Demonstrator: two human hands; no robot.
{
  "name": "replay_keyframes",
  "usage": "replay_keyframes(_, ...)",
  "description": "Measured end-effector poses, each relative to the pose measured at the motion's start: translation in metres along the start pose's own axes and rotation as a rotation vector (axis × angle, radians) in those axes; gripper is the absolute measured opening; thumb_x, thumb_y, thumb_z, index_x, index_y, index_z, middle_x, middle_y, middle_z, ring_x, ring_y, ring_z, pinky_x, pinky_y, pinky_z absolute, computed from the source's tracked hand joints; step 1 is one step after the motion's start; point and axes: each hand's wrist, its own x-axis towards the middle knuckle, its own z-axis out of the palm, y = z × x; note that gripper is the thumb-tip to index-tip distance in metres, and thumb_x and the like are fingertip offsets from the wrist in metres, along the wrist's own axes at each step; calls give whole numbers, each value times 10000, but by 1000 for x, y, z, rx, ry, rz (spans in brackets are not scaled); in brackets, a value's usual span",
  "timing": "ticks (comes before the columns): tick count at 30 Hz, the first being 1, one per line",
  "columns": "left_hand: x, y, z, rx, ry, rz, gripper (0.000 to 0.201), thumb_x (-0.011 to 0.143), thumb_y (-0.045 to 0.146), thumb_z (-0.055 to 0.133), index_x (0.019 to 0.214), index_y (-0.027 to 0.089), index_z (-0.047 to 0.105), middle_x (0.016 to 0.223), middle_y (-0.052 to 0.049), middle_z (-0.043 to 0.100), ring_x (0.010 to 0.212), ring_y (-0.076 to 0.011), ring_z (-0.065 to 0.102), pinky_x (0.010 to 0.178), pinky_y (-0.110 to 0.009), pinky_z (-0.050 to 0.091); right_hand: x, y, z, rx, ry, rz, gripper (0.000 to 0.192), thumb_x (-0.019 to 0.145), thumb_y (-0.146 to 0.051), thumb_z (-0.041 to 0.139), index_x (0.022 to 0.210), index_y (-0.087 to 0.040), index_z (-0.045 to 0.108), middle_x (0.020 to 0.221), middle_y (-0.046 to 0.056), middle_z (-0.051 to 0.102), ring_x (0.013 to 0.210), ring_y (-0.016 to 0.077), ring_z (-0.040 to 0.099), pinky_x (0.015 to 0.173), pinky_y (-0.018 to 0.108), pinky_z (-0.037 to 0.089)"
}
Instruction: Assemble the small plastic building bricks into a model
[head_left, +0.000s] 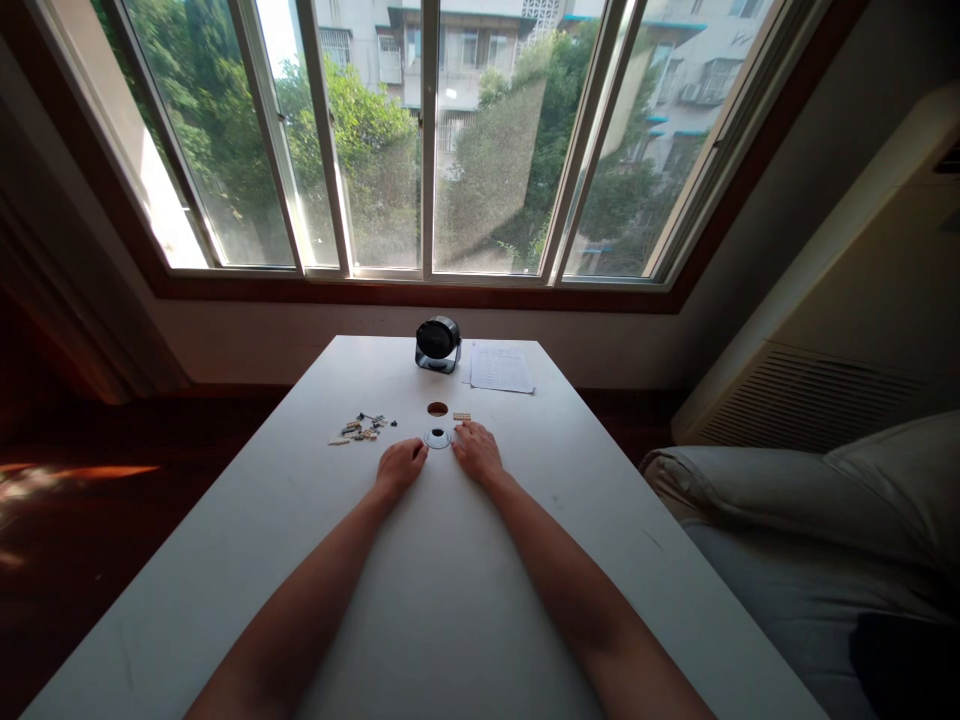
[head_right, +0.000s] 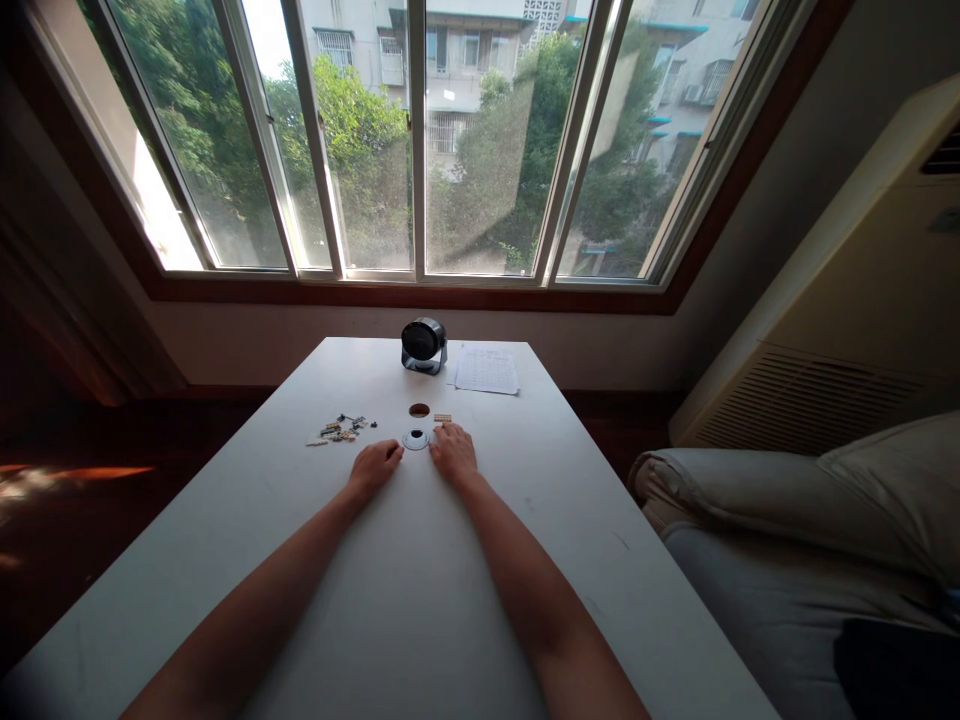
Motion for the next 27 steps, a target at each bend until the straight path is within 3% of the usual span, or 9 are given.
replay_keyframes(9, -1, 0, -2, 9, 1, -11, 326, 946, 399, 396, 822, 217, 635, 847, -51, 687, 776, -174, 580, 641, -273, 299, 9, 4, 5, 1, -70, 11, 565, 903, -478, 537, 1381, -184, 470, 1479, 144, 372, 1366, 289, 299, 1110, 407, 231)
replay_keyframes(14, -1, -1, -1, 20, 5, 11, 324, 944, 397, 395, 805, 219, 628, 826, -45, 679, 762, -174, 572, 636, -277, 291, 8, 5, 4, 19, -2, 27, 434, 925, -422, 519, 1305, -213, 541, 1426, 118, 429, 1320, 255, 349, 1083, 382, 277)
replay_keyframes(19, 0, -1, -1, 14, -8, -3, 327, 946, 407, 392, 833, 220, 636, 846, -51, 682, 781, -177, 572, 649, -274, 294, 6, 1, -3, 31, -23, 9, 304, 911, -393, 550, 1145, -214, 624, 1312, 117, 513, 1213, 255, 438, 1033, 375, 324)
replay_keyframes(27, 0, -4, 1, -2, 9, 19, 326, 945, 399, 389, 824, 220, 633, 823, -46, 675, 753, -174, 564, 643, -276, 293, 8, 3, -1, 34, -45, -88, 354, 912, -392, 559, 1233, -243, 574, 1330, 88, 525, 1249, 239, 444, 1069, 364, 304)
